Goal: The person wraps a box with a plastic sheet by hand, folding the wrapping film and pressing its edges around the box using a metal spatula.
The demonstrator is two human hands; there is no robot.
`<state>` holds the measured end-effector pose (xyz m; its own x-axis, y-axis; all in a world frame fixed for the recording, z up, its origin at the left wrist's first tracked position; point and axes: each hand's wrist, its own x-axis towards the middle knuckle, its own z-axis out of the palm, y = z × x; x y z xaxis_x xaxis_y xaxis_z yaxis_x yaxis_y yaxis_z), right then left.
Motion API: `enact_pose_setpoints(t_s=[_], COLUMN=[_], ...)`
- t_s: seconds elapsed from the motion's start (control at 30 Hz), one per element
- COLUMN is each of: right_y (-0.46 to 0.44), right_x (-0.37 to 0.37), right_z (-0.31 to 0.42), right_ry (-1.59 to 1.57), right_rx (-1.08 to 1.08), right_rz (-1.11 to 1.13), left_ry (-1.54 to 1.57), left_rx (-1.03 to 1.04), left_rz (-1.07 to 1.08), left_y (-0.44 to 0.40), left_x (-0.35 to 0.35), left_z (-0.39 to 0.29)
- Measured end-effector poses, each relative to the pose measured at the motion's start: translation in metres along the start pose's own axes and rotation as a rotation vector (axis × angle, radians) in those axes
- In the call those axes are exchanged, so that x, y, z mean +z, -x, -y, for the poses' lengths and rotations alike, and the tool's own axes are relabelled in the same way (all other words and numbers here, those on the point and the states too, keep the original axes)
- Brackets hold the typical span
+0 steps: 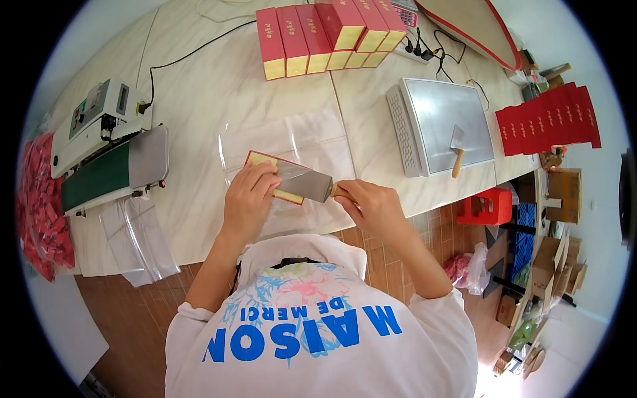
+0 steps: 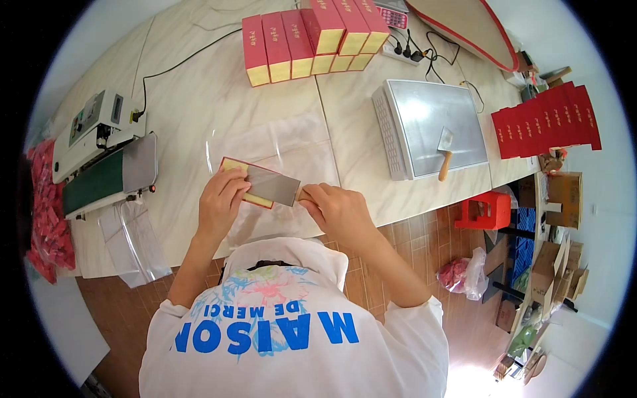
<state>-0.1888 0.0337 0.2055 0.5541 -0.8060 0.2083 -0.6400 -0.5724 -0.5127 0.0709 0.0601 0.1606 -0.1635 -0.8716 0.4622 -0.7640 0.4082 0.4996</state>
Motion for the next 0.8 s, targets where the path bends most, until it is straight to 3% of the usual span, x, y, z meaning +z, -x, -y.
enact_pose_setpoints(t_s=[0.23, 0.43, 0.5, 0.53, 0.6, 0.63, 0.7, 0.8], right_y=[0.002, 0.002, 0.011, 0.013, 0.016, 0.017, 0.025, 0.012], right_x=[0.004, -0.027, -0.048, -0.06, -0.078, -0.075, -0.063, -0.032], right_z=[0.003, 0.001, -0.003, -0.004, -0.003, -0.006, -0.019, -0.007], right_ry=[0.082, -0.064, -0.157, -0.156, -0.129, -0.123, -0.238, -0.191], right_rx=[0.012, 0.046, 0.207, 0.176, 0.445, 0.427, 0.45, 0.411], right_rz=[-0.04, 0.085, 0.145, 0.171, 0.247, 0.261, 0.071, -0.009], left_ry=[0.004, 0.024, 0.037, 0.023, 0.023, 0.016, -0.017, -0.045], left_rx=[0.068, -0.055, -0.032, -0.063, 0.014, -0.003, 0.046, 0.097], left_rz=[-0.02, -0.033, -0.026, -0.049, -0.031, -0.046, -0.027, -0.036], left_y=[-0.002, 0.005, 0.006, 0.008, 0.011, 0.013, 0.013, 0.016], left_x=[0.003, 0.004, 0.001, 0.002, 0.003, 0.002, 0.0, 0.0], left_z=[0.005, 0.007, 0.008, 0.009, 0.013, 0.014, 0.013, 0.014])
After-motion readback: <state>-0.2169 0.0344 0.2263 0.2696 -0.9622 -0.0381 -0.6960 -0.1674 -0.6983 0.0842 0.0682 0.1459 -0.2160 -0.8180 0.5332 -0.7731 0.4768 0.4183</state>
